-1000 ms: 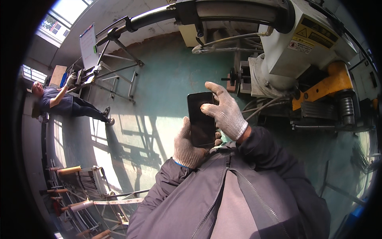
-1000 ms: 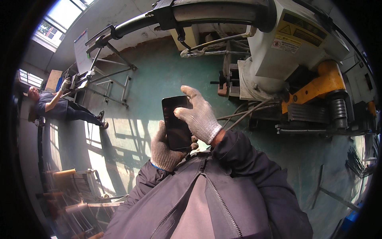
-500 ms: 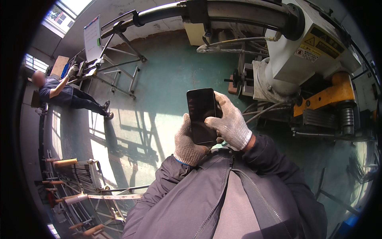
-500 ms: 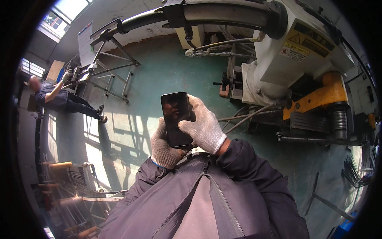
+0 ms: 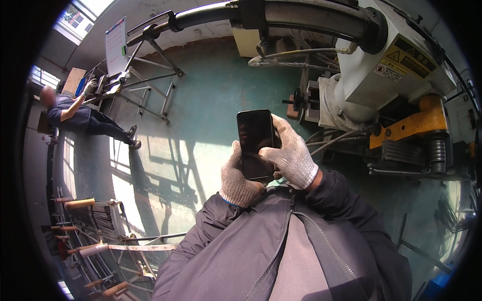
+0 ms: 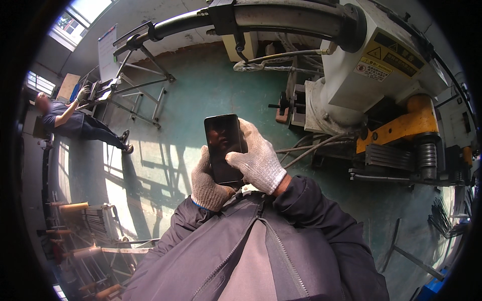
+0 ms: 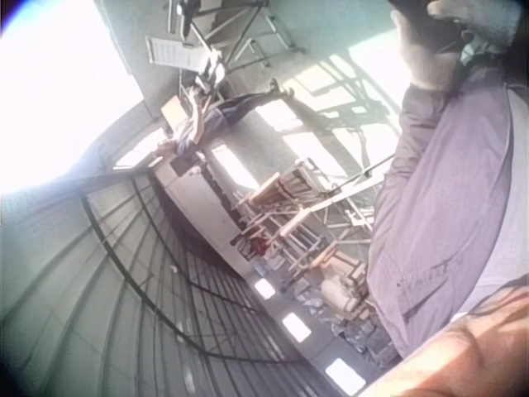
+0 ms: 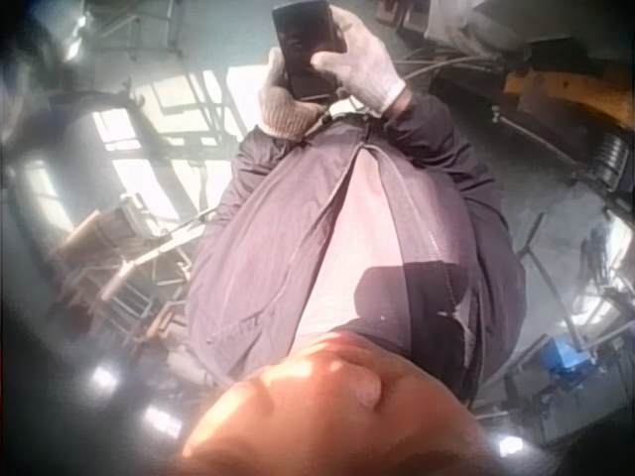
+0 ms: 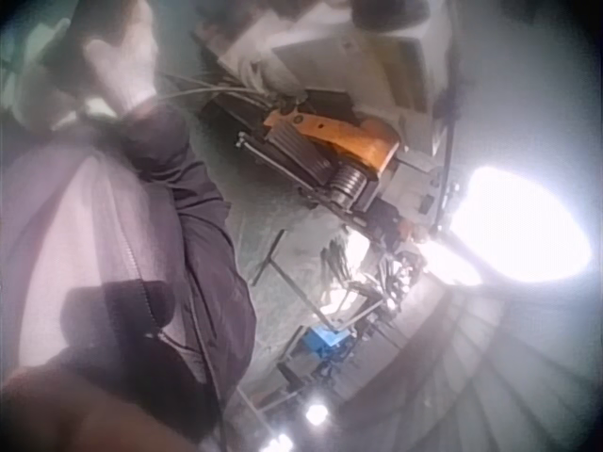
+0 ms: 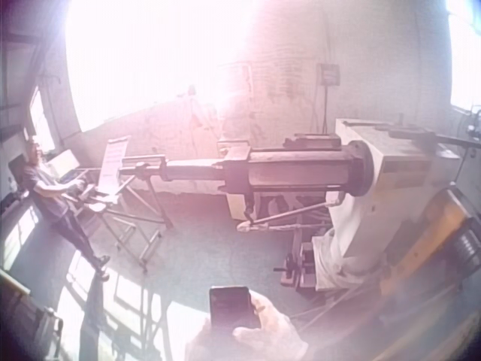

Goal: The person measures a metal rod with a tape measure, then operates a pipe bending machine to bend the rod. The person adjusts the machine's clamps and levers, inserts the rod, and bends it to a desired angle.

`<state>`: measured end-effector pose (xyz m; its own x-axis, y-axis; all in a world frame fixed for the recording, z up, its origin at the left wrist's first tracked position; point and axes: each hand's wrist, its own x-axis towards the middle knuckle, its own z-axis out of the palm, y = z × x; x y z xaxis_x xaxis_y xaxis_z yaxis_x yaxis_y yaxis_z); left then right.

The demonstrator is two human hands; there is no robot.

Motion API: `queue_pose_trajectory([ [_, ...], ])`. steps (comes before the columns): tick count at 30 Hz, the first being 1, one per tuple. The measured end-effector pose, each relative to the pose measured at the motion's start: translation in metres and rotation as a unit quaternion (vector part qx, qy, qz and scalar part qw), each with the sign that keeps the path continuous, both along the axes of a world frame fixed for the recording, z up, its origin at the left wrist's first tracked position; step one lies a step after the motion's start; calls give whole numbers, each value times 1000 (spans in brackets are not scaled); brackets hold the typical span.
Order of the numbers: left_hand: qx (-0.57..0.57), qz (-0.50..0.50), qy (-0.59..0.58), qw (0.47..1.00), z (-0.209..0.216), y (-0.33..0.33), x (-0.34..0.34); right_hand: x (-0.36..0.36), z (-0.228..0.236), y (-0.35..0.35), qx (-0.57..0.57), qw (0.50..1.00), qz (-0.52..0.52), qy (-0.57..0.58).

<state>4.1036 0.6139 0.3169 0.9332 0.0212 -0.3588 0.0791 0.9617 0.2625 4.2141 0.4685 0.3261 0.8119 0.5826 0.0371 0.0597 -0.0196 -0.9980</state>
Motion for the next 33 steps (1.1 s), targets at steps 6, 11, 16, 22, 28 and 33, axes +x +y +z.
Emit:
queue_pose_trajectory([
  [6, 15, -6, 3, 1000, 4, 1, 1, 2, -2, 1, -22, 1000, -9, -14],
  [11, 27, -17, 24, 999, 6, 2, 1, 4, -5, 3, -17, 1000, -3, -15],
  [16, 52, -17, 38, 998, 8, 2, 0, 3, -4, 5, -4, 1000, 3, 17],
  [22, 33, -9, 48, 998, 3, 5, 0, 1, 1, 7, -6, 1000, 13, 15],
  [28, 3, 7, 2, 1000, -4, 9, -1, -4, 9, 11, -31, 996, 24, 75],
  [33, 0, 32, -13, 999, -5, 11, 0, -16, 11, 13, -58, 998, 25, -3],
])
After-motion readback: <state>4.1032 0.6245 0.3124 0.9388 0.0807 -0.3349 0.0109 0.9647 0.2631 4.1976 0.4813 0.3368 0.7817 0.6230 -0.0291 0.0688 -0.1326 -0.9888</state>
